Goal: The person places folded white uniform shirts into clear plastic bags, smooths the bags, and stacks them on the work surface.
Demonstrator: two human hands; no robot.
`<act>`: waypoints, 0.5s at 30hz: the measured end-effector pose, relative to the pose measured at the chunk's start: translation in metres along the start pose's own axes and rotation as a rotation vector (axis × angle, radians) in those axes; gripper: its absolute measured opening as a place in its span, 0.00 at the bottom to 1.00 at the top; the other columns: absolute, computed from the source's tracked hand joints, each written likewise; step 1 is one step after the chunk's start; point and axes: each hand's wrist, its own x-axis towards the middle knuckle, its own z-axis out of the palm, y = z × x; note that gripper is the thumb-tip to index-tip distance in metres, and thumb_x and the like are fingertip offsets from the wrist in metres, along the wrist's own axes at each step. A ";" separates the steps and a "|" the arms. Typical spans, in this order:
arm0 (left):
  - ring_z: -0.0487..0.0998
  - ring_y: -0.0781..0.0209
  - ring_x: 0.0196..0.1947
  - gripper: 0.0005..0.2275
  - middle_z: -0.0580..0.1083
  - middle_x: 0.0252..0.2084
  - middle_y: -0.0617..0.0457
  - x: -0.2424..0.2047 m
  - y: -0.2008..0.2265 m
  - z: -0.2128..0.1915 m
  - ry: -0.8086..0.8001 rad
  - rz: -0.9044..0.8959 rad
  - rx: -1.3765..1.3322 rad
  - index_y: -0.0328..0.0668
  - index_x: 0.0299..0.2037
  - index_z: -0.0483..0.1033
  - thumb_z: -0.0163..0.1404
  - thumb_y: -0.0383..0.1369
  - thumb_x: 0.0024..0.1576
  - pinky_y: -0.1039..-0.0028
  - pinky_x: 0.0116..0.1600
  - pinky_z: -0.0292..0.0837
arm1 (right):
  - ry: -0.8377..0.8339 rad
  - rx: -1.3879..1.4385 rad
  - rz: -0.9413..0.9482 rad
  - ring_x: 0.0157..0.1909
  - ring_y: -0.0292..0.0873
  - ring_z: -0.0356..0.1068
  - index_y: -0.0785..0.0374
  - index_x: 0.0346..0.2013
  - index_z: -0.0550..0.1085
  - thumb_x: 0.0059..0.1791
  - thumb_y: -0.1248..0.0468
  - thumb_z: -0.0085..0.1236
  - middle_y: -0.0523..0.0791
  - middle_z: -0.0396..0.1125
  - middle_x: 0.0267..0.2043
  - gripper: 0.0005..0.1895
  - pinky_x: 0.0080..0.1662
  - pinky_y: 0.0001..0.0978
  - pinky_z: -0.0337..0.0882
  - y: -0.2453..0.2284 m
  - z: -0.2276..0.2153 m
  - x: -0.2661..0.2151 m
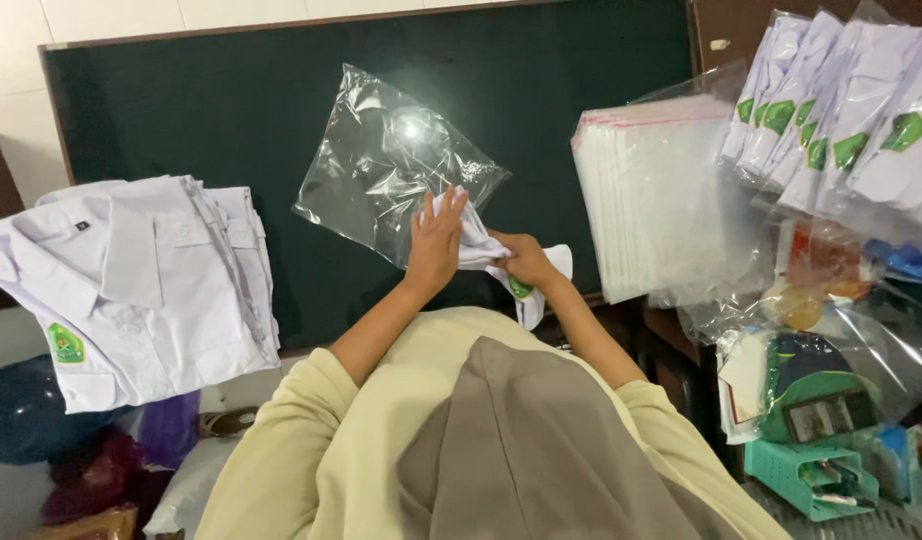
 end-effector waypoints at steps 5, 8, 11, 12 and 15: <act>0.45 0.31 0.66 0.22 0.54 0.67 0.48 -0.010 -0.002 0.024 -0.091 0.142 0.147 0.58 0.64 0.57 0.37 0.28 0.58 0.33 0.59 0.46 | 0.157 -0.272 -0.013 0.52 0.56 0.66 0.61 0.53 0.70 0.38 0.63 0.62 0.52 0.68 0.47 0.29 0.54 0.47 0.64 -0.008 0.009 0.003; 0.48 0.31 0.65 0.24 0.57 0.65 0.50 -0.012 -0.003 0.041 -0.112 0.330 0.283 0.60 0.65 0.54 0.38 0.29 0.56 0.33 0.57 0.49 | 0.378 -0.286 -0.090 0.49 0.58 0.66 0.64 0.51 0.70 0.40 0.58 0.59 0.54 0.69 0.45 0.26 0.51 0.48 0.65 0.001 0.016 0.015; 0.51 0.32 0.64 0.22 0.60 0.63 0.50 -0.014 0.003 0.056 -0.120 0.475 0.310 0.58 0.63 0.56 0.38 0.31 0.56 0.34 0.56 0.50 | 0.491 -0.123 -0.222 0.48 0.57 0.66 0.62 0.52 0.69 0.42 0.57 0.57 0.53 0.68 0.46 0.25 0.50 0.45 0.66 0.017 0.020 0.017; 0.52 0.33 0.65 0.19 0.62 0.62 0.51 -0.013 0.004 0.061 -0.115 0.548 0.330 0.57 0.61 0.60 0.38 0.34 0.57 0.35 0.57 0.49 | 0.477 0.013 -0.225 0.49 0.57 0.66 0.60 0.52 0.68 0.43 0.57 0.56 0.54 0.67 0.47 0.24 0.50 0.45 0.66 0.021 0.020 0.017; 0.49 0.34 0.66 0.25 0.57 0.66 0.54 -0.016 0.006 0.072 -0.148 0.633 0.270 0.65 0.65 0.54 0.42 0.35 0.55 0.35 0.58 0.48 | 0.432 0.419 -0.230 0.51 0.57 0.65 0.55 0.55 0.63 0.45 0.59 0.53 0.56 0.65 0.50 0.24 0.52 0.45 0.66 0.047 0.019 0.022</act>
